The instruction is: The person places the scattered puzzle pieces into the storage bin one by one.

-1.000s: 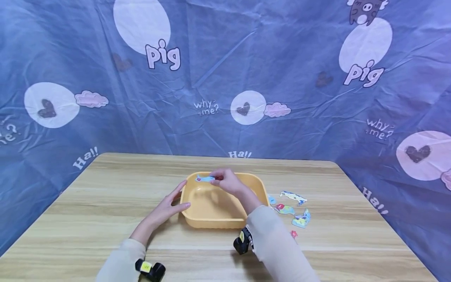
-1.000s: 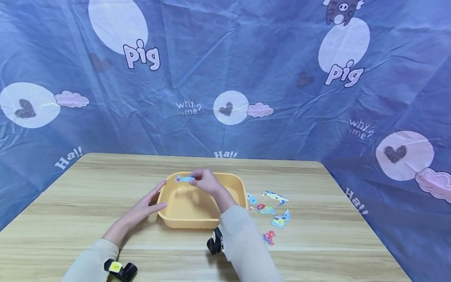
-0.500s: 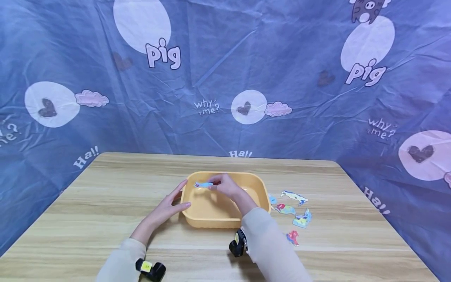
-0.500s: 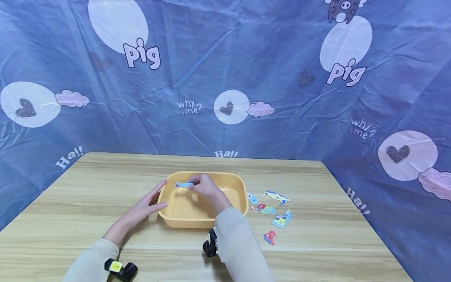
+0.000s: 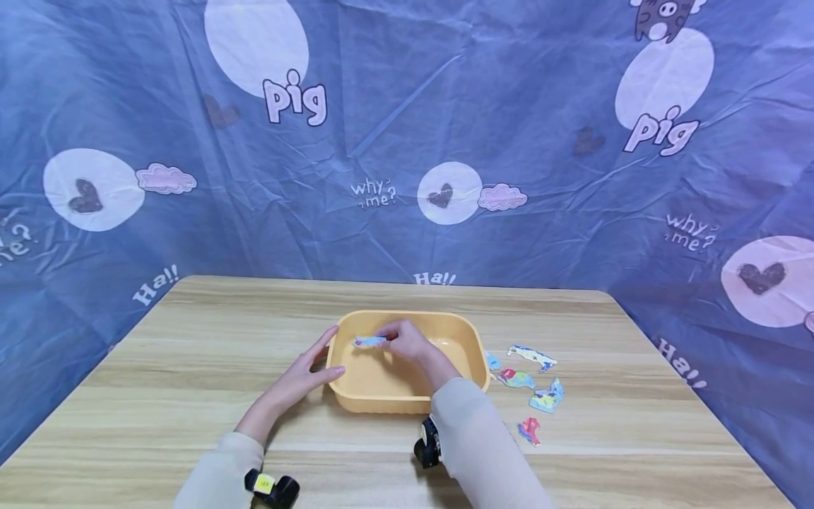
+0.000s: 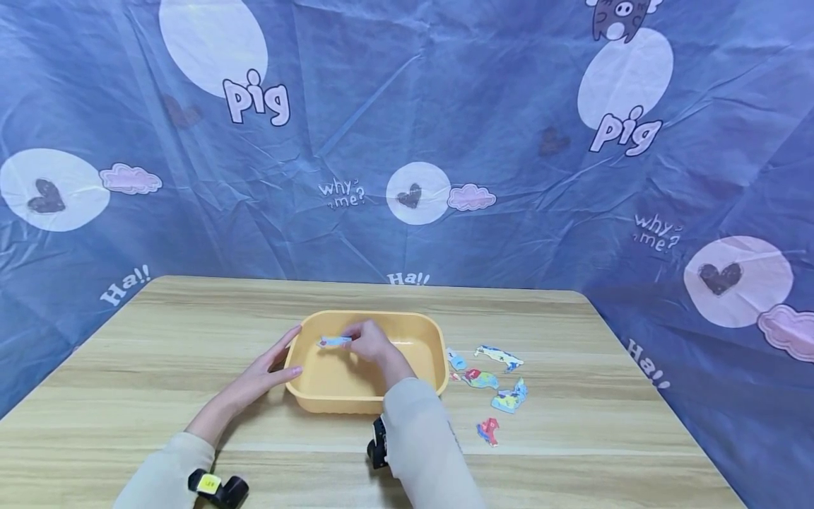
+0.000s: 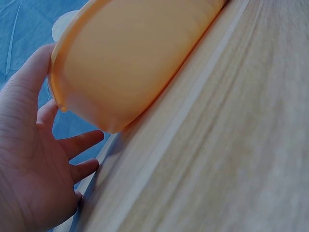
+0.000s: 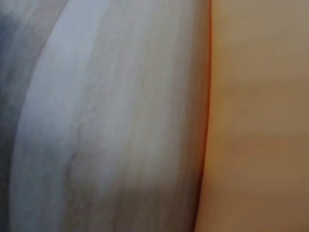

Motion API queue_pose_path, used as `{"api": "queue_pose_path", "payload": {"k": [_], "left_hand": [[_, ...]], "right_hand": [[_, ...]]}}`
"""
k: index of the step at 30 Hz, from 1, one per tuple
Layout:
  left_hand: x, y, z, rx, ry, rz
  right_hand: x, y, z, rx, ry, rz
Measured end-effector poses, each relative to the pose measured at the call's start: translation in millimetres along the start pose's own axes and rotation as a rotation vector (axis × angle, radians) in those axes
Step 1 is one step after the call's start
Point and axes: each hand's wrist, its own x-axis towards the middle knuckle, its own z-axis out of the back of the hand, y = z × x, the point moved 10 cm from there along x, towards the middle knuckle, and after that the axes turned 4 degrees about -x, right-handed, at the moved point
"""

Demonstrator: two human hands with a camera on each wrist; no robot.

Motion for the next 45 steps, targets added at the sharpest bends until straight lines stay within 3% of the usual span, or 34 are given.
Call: {"api": "queue_pose_path", "payload": {"k": [5,12,17,18,21,24,25,26,27,29,30,32,34,36,37,40,43,45], "left_hand": [[-0.4,-1.8,-0.2,-0.003,0.001,-0.018],[0.2,-2.7,-0.9,0.001,0.009,-0.018],[0.5,-2.3,-0.9,-0.001,0.016,-0.011],[0.6,-2.2,-0.9,0.000,0.017,-0.010],[0.8,-1.1,-0.6,-0.004,0.012,0.003],[1.0,-0.1,-0.4,0.000,0.007,0.017],[1.1,0.3,-0.3,0.000,0.005,0.022],[1.2,0.7,-0.2,0.005,0.004,0.026],[1.3,0.7,-0.1,0.006,0.003,0.027],[0.9,-1.1,-0.1,0.003,0.003,0.023],[0.6,-2.6,-0.2,-0.002,0.004,0.020],[-1.6,-9.9,-1.8,-0.004,0.006,0.015],[-5.0,-19.5,-3.6,0.000,0.009,0.015],[-7.9,-27.2,-5.1,0.006,0.010,0.017],[-9.0,-30.0,-5.8,0.012,0.010,0.019],[-9.9,-31.0,-5.9,0.016,0.009,0.024],[-9.3,-29.5,-5.7,0.011,0.009,0.024],[-9.3,-29.5,-5.5,0.010,0.009,0.023]], "right_hand": [[3,-6,-2,0.020,0.002,-0.010],[24,-38,-15,-0.012,0.004,0.035],[18,-31,-15,-0.085,0.002,0.021],[19,-31,-15,-0.074,-0.002,0.065],[16,-26,-14,-0.049,0.011,0.060],[11,-17,-12,-0.068,0.014,0.024],[7,-14,-11,-0.091,0.023,-0.037],[9,-15,-11,-0.101,0.022,-0.049],[14,-23,-15,-0.099,0.011,-0.006],[22,-35,-19,-0.108,0.015,0.000],[29,-45,-23,-0.098,0.005,0.062],[32,-49,-25,-0.105,0.007,0.068],[24,-35,-21,-0.125,0.013,0.032],[16,-20,-15,-0.149,0.000,0.048],[5,-3,-9,-0.158,0.009,-0.008],[-1,6,-6,-0.166,-0.002,0.010],[4,-4,-9,-0.135,0.006,-0.010],[19,-27,-18,-0.132,0.006,0.026]]}}
